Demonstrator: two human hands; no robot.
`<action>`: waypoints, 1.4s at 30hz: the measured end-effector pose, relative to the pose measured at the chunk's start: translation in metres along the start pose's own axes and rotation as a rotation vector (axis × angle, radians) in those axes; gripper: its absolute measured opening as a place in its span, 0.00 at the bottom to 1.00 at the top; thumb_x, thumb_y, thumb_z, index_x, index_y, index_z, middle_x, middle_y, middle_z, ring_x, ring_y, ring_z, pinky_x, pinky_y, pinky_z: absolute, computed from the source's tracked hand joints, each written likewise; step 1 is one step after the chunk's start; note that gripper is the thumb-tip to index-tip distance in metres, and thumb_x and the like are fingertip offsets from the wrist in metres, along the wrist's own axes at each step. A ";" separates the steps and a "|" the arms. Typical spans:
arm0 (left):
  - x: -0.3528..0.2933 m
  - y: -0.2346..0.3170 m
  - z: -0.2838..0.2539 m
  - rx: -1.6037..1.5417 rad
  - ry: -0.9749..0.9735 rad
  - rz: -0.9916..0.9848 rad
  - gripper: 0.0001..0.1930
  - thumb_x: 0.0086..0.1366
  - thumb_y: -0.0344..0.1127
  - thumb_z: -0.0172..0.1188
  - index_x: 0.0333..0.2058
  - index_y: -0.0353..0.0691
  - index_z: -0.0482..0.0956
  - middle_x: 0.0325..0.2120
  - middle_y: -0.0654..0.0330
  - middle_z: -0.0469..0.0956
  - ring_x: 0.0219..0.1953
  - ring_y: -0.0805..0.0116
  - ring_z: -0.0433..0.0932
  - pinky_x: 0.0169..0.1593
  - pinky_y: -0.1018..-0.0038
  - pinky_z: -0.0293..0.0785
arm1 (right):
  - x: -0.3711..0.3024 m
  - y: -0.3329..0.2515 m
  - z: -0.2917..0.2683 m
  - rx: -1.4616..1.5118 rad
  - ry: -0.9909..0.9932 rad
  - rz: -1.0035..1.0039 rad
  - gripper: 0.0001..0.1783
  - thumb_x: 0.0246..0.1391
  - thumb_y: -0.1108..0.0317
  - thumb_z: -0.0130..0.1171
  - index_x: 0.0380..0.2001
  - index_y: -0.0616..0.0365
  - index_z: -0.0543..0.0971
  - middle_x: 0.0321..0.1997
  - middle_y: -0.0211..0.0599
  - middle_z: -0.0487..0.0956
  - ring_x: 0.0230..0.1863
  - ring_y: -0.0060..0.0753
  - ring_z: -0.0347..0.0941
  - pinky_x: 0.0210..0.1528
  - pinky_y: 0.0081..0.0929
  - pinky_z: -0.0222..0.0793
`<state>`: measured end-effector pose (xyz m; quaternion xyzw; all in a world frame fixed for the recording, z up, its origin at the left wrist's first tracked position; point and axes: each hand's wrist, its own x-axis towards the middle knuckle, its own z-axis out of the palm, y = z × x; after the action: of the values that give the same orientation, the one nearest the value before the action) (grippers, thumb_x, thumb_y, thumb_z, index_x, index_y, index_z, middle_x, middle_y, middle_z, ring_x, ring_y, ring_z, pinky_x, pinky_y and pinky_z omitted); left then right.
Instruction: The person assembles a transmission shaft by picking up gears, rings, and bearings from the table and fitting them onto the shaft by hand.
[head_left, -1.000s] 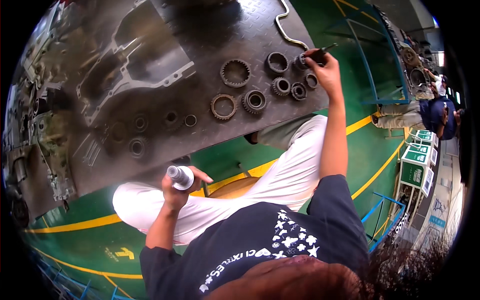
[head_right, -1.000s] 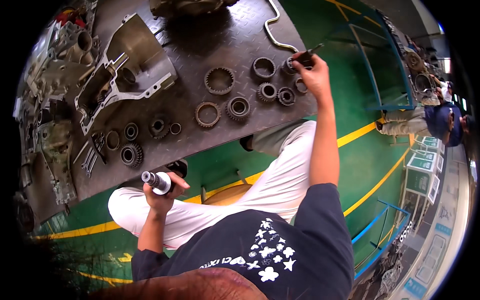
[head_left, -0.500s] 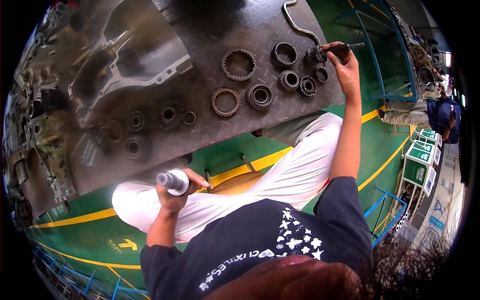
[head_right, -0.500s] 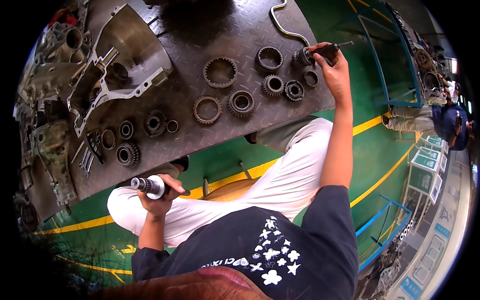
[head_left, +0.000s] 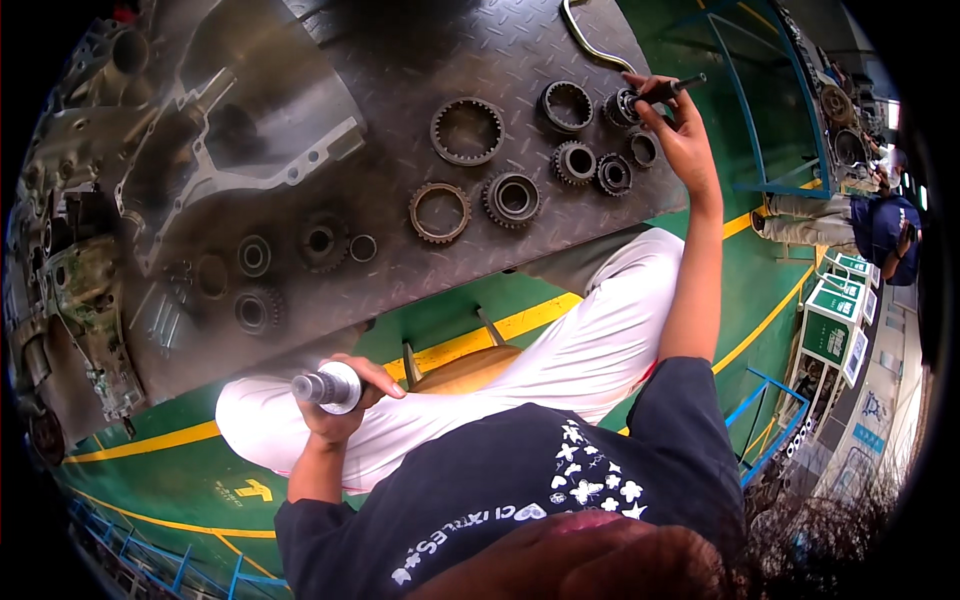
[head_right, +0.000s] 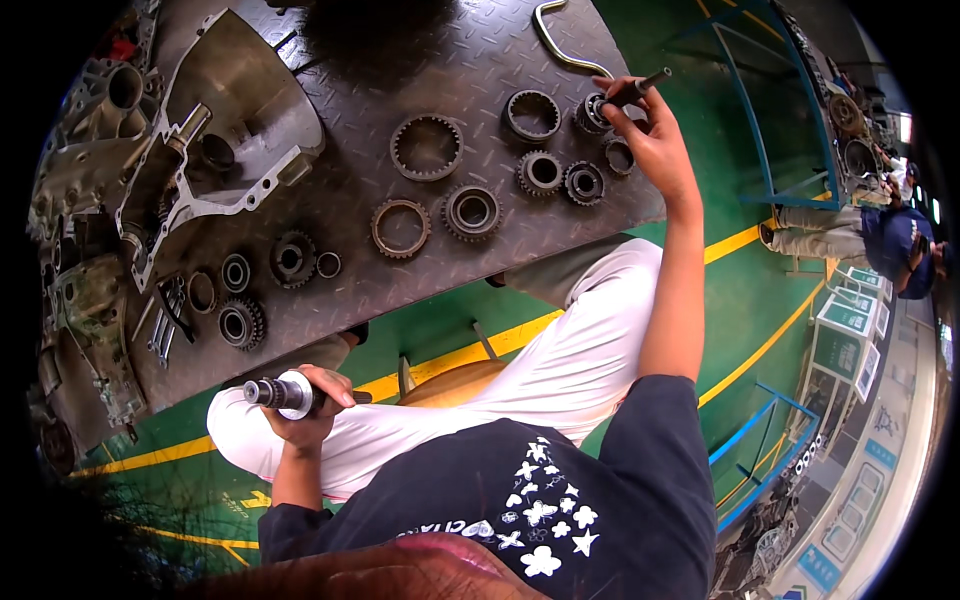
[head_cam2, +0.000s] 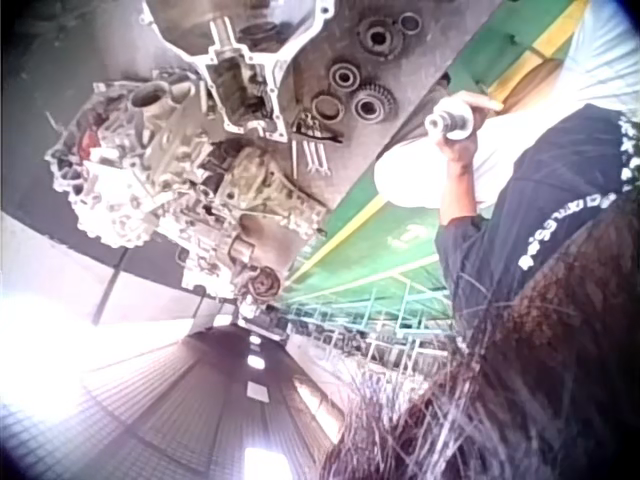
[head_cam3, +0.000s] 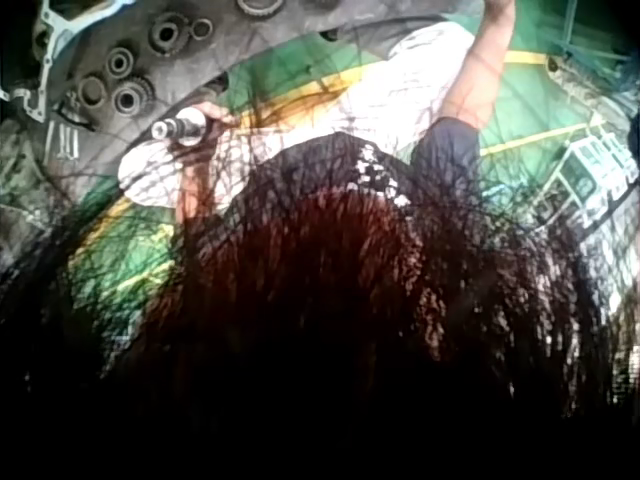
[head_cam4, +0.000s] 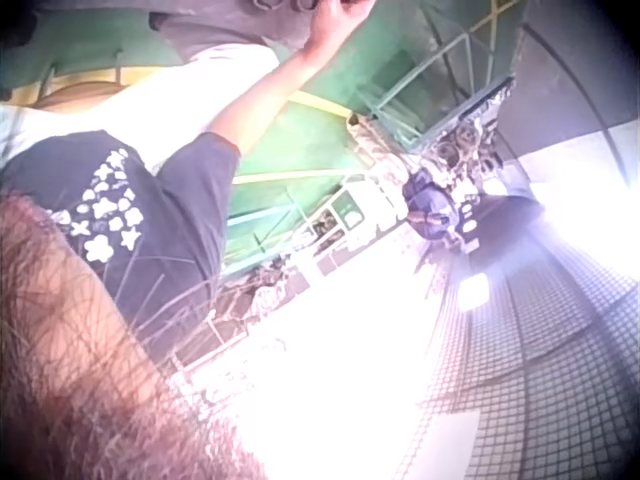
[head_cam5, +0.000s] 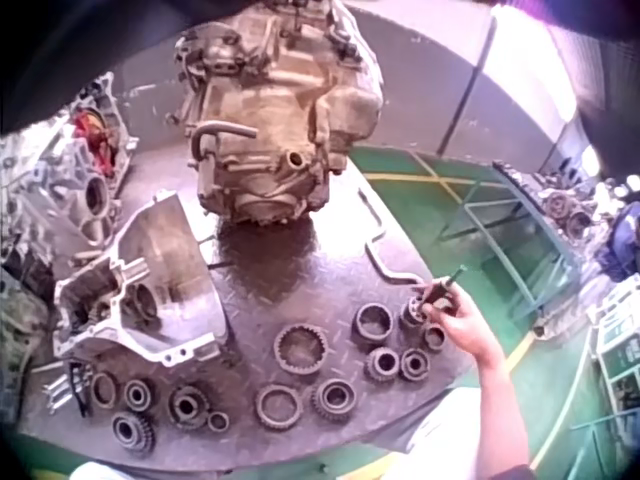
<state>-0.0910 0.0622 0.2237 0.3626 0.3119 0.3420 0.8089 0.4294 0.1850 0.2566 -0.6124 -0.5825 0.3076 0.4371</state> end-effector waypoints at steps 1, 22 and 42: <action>0.000 0.001 0.001 -0.001 0.004 -0.001 0.55 0.59 0.87 0.41 0.27 0.26 0.84 0.07 0.65 0.63 0.12 0.72 0.55 0.23 0.69 0.52 | 0.002 -0.001 0.003 -0.010 0.000 0.049 0.16 0.62 0.74 0.68 0.51 0.57 0.77 0.58 0.35 0.83 0.57 0.27 0.76 0.58 0.27 0.72; -0.002 -0.003 -0.006 -0.082 -0.005 0.064 0.58 0.62 0.87 0.33 0.29 0.25 0.85 0.07 0.63 0.59 0.12 0.71 0.56 0.25 0.70 0.57 | -0.008 0.001 -0.021 0.785 0.286 0.194 0.26 0.69 0.59 0.58 0.61 0.66 0.72 0.62 0.56 0.78 0.62 0.45 0.78 0.68 0.36 0.74; 0.000 -0.008 -0.005 -0.096 -0.023 0.081 0.59 0.62 0.87 0.32 0.29 0.24 0.85 0.07 0.64 0.58 0.12 0.70 0.56 0.26 0.69 0.58 | -0.003 -0.002 -0.018 2.003 -0.131 0.327 0.28 0.65 0.56 0.66 0.55 0.69 0.70 0.57 0.49 0.70 0.33 0.34 0.67 0.21 0.13 0.77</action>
<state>-0.0927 0.0599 0.2146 0.3394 0.2709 0.3847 0.8145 0.4437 0.1784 0.2658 -0.0187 0.0112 0.7429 0.6690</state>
